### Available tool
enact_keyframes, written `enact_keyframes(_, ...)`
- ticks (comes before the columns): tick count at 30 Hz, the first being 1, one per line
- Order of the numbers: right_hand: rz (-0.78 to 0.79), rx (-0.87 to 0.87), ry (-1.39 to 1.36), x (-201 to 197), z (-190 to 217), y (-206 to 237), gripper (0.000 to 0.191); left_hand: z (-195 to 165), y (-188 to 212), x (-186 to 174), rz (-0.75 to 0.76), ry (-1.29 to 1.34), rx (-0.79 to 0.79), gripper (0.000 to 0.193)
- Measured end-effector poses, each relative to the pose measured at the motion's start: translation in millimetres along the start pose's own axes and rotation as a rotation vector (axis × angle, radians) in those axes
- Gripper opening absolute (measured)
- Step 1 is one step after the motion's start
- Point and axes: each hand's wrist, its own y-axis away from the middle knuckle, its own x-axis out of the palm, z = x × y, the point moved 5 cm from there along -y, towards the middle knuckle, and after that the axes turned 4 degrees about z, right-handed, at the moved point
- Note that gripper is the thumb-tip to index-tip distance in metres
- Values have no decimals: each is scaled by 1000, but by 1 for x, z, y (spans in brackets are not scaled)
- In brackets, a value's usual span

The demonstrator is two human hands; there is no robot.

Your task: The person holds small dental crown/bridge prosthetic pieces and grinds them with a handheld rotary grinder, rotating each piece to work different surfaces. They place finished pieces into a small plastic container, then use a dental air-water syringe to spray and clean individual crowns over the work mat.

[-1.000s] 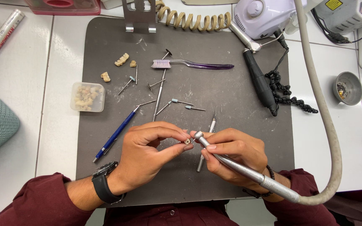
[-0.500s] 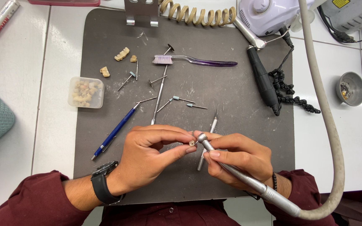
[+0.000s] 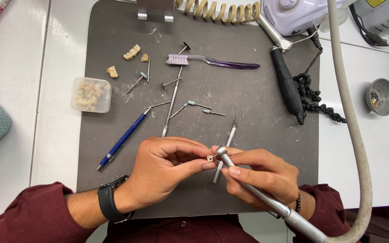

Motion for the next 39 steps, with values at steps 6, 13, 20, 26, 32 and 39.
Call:
enact_keyframes(6,-26,-71,163,-1,4,-7,38,-1,0,0,4,-22,26,16)
enact_keyframes(13,-38,-83,196,-2,6,-13,38,-4,1,-1,7,-40,87,16)
enact_keyframes(20,30,-2,50,2,5,-6,39,-3,1,-3,-41,-45,86,16)
enact_keyframes(26,41,316,-542,6,-14,10,22,-4,2,-3,-66,-101,73,17)
enact_keyframes(32,-10,445,-767,10,-23,20,18,-6,4,-3,-72,-192,147,18)
enact_keyframes(39,-13,535,-847,13,-29,23,22,-9,8,-3,-93,-276,269,19)
